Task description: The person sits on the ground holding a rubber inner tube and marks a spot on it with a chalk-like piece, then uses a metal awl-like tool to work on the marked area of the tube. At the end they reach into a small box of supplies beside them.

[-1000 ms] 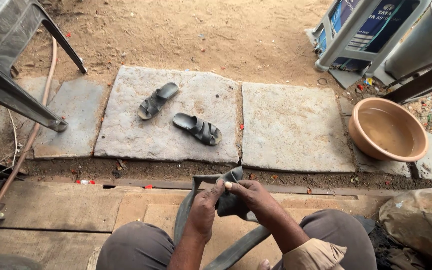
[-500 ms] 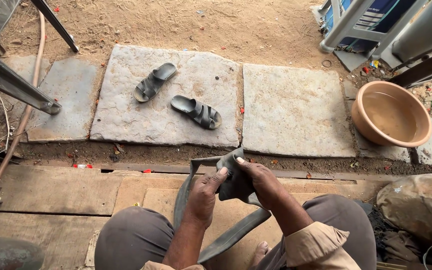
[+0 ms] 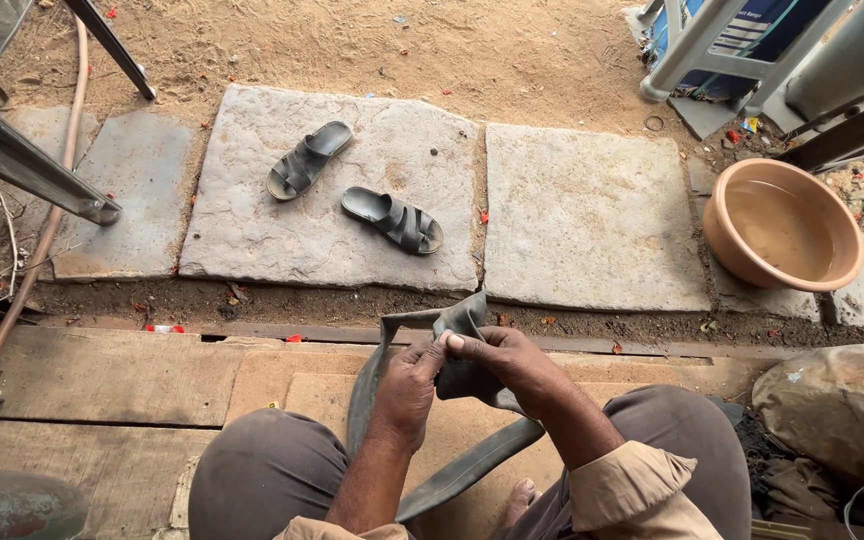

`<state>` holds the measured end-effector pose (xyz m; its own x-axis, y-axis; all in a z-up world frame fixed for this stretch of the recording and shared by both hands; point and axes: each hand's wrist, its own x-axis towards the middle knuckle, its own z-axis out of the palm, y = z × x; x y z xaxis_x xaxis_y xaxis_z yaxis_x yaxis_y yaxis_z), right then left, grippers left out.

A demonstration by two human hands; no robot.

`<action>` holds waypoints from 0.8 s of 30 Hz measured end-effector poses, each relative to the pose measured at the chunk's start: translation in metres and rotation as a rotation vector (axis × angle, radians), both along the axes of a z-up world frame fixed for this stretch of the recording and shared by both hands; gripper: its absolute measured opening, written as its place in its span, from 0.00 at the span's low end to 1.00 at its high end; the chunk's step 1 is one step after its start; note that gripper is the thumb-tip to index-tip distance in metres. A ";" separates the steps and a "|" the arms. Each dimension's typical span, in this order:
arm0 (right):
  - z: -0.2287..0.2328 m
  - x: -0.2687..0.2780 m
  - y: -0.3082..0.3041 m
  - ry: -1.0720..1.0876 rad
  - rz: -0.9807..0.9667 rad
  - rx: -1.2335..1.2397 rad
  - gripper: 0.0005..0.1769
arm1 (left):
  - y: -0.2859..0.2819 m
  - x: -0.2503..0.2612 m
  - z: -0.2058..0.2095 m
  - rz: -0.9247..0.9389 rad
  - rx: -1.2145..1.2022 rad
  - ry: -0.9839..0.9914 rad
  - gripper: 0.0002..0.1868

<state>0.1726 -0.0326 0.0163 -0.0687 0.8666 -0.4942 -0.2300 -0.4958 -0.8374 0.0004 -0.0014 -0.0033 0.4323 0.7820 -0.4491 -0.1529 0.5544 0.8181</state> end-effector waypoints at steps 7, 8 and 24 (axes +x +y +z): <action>0.004 0.000 0.000 -0.073 -0.002 0.016 0.27 | 0.000 0.003 -0.002 0.027 0.001 -0.048 0.20; 0.004 0.000 0.000 -0.055 -0.005 0.019 0.27 | -0.001 0.003 -0.004 0.033 -0.006 -0.040 0.20; -0.002 -0.002 -0.001 -0.092 0.049 -0.014 0.28 | 0.000 0.003 -0.015 0.103 -0.031 -0.021 0.19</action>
<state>0.1702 -0.0338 0.0138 -0.0644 0.8564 -0.5122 -0.1278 -0.5161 -0.8469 0.0037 -0.0009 -0.0182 0.3602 0.8088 -0.4648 -0.2276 0.5594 0.7970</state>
